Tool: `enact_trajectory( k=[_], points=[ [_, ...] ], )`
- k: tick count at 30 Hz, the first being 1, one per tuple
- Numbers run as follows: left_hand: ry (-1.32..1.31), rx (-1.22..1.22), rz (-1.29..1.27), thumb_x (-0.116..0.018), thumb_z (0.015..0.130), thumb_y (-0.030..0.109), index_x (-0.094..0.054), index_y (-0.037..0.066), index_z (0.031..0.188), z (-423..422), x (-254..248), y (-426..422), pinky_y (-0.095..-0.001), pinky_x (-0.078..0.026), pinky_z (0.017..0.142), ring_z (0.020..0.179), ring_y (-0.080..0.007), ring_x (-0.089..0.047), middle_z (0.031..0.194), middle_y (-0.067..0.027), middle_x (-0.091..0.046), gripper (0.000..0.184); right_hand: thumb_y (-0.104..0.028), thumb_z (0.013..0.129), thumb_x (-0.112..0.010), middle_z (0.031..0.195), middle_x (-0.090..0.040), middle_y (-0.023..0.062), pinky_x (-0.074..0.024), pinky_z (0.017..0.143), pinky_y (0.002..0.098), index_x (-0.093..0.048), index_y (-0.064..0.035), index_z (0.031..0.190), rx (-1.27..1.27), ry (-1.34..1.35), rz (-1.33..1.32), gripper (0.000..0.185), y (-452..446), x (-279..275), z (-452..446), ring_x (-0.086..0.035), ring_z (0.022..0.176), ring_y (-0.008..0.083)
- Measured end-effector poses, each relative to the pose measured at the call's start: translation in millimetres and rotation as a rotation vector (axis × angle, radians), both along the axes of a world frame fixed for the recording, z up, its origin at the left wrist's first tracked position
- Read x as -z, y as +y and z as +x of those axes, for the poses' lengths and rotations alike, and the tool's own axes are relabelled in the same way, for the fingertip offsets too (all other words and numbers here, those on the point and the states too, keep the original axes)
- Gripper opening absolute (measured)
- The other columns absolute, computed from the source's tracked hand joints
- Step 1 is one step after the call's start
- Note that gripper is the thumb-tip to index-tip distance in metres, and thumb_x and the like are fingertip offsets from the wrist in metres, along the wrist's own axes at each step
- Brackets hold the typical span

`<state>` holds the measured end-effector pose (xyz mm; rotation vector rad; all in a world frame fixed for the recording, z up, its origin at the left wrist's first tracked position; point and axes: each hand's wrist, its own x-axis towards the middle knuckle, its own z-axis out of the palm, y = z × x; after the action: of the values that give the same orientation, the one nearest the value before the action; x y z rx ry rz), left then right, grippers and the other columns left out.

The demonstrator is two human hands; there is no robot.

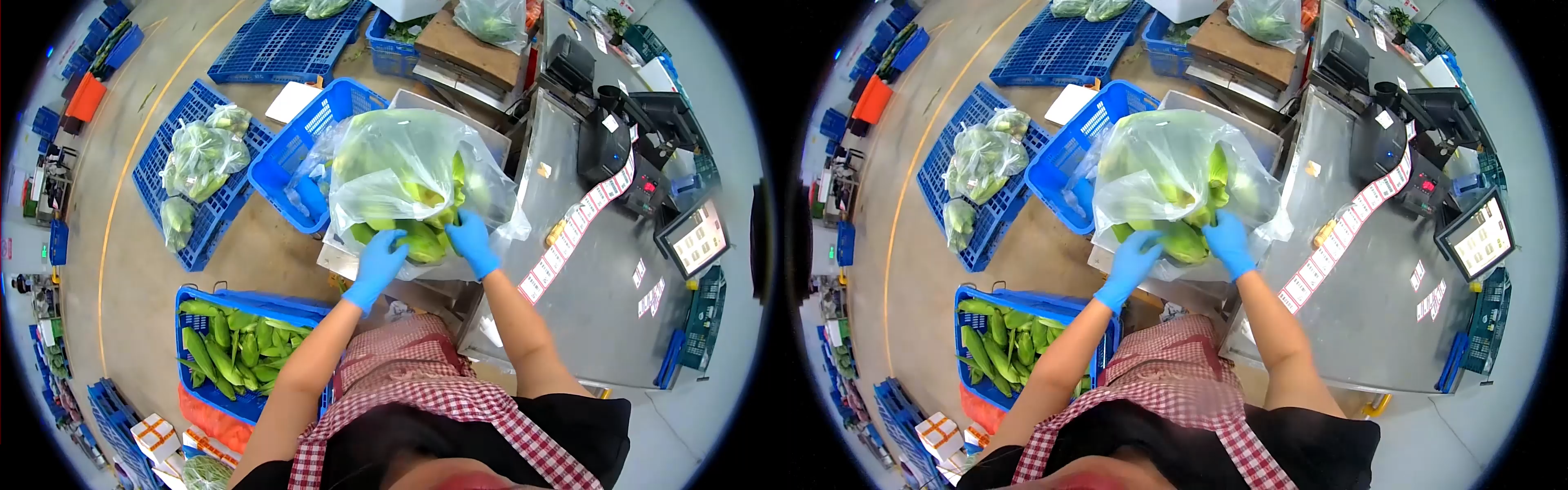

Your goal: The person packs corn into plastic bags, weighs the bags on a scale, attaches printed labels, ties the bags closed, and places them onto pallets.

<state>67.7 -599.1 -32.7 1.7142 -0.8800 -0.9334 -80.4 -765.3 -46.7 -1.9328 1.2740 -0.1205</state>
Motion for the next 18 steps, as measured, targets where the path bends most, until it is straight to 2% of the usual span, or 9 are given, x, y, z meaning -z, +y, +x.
enact_trajectory(
  k=[3, 4, 6, 7, 8, 9, 11, 16, 18],
  points=[
    [0.236, 0.033, -0.018, -0.056, 0.085, 0.016, -0.059, -0.002, 0.106, 5, -20, 25, -0.0272, -0.047, 0.076, 0.088, -0.0151, -0.059, 0.099, -0.0085, -0.062, 0.028, -0.024, 0.069, -0.058, 0.077, -0.061, 0.0201, -0.0476, 0.066, 0.0394, -0.062, -0.0023, 0.089, -0.032, -0.034, -0.056, 0.029, 26, -59, -4, -0.061, 0.072, 0.0328],
    [0.304, 0.05, -0.014, -0.056, 0.085, 0.016, -0.058, 0.0, 0.108, 5, -24, 34, -0.0266, -0.046, 0.076, 0.088, -0.0146, -0.059, 0.1, -0.0075, -0.062, 0.028, -0.028, 0.07, -0.056, 0.082, -0.062, 0.0207, -0.047, 0.068, 0.0422, -0.062, -0.0029, 0.09, -0.164, 0.194, -0.101, 0.033, 29, -60, -12, -0.06, 0.075, 0.0345],
    [0.732, -0.172, 0.284, -0.052, 0.088, 0.033, -0.045, 0.009, 0.126, -4, -42, 56, -0.0303, -0.047, 0.075, 0.09, -0.0151, -0.058, 0.107, -0.0039, -0.059, 0.045, -0.031, 0.068, -0.055, 0.08, -0.062, 0.0204, -0.0471, 0.067, 0.0437, -0.063, -0.0037, 0.087, -0.565, 0.255, 0.077, 0.034, 48, -94, -21, -0.06, 0.073, 0.0359],
    [0.92, -0.088, 0.351, -0.052, 0.088, 0.033, -0.045, 0.011, 0.126, -12, -46, 63, -0.0303, -0.047, 0.076, 0.092, -0.0159, -0.057, 0.109, -0.004, -0.057, 0.045, -0.031, 0.068, -0.054, 0.079, -0.062, 0.0207, -0.0471, 0.066, 0.0443, -0.065, -0.0029, 0.084, -0.65, 0.169, 0.109, 0.033, 67, -129, -20, -0.061, 0.071, 0.0348],
    [1.103, -0.015, 0.419, -0.052, 0.088, 0.033, -0.044, 0.013, 0.127, -19, -49, 71, -0.0302, -0.047, 0.076, 0.093, -0.0166, -0.057, 0.112, -0.004, -0.056, 0.045, -0.036, 0.076, -0.051, 0.085, -0.062, 0.0205, -0.0462, 0.068, 0.0432, -0.063, -0.0053, 0.089, -0.804, 0.265, 0.267, 0.035, 80, -124, -13, -0.06, 0.074, 0.0358],
    [1.084, 0.041, 0.408, -0.051, 0.088, 0.031, -0.044, 0.013, 0.126, -32, -45, 83, -0.0338, -0.048, 0.078, 0.097, -0.0186, -0.056, 0.115, -0.0062, -0.054, 0.042, -0.038, 0.079, -0.049, 0.081, -0.062, 0.0202, -0.0454, 0.065, 0.043, -0.063, -0.0046, 0.085, -0.839, 0.289, 0.354, 0.037, 97, -119, -5, -0.059, 0.069, 0.035],
    [1.229, -0.215, 0.335, -0.051, 0.087, 0.021, -0.044, 0.008, 0.125, -44, -36, 94, -0.0374, -0.047, 0.082, 0.102, -0.0227, -0.055, 0.118, -0.0089, -0.052, 0.041, -0.043, 0.081, -0.049, 0.075, -0.063, 0.0169, -0.0441, 0.061, 0.0426, -0.062, -0.0044, 0.081, -0.859, 0.212, 0.449, 0.041, 119, -107, 3, -0.058, 0.063, 0.0344],
    [1.088, -0.239, 0.103, -0.051, 0.073, 0.002, -0.046, 0.002, 0.119, 21, -54, 121, -0.0358, -0.045, 0.088, 0.102, -0.0261, -0.054, 0.111, -0.0139, -0.055, 0.046, -0.049, 0.081, -0.054, 0.095, -0.063, 0.0173, -0.0468, 0.075, 0.0369, -0.061, -0.0059, 0.103, -0.796, -0.271, 0.715, 0.049, 120, -119, -11, -0.06, 0.082, 0.0301],
    [1.013, -0.286, 0.001, -0.05, 0.071, 0.001, -0.051, 0.003, 0.113, 74, -60, 120, -0.0347, -0.049, 0.082, 0.096, -0.0252, -0.057, 0.11, -0.014, -0.055, 0.043, -0.043, 0.082, -0.053, 0.096, -0.062, 0.0166, -0.0466, 0.077, 0.0366, -0.06, -0.0054, 0.106, -0.831, -0.219, 0.51, 0.045, 116, -100, -26, -0.061, 0.084, 0.0299]
  ],
)
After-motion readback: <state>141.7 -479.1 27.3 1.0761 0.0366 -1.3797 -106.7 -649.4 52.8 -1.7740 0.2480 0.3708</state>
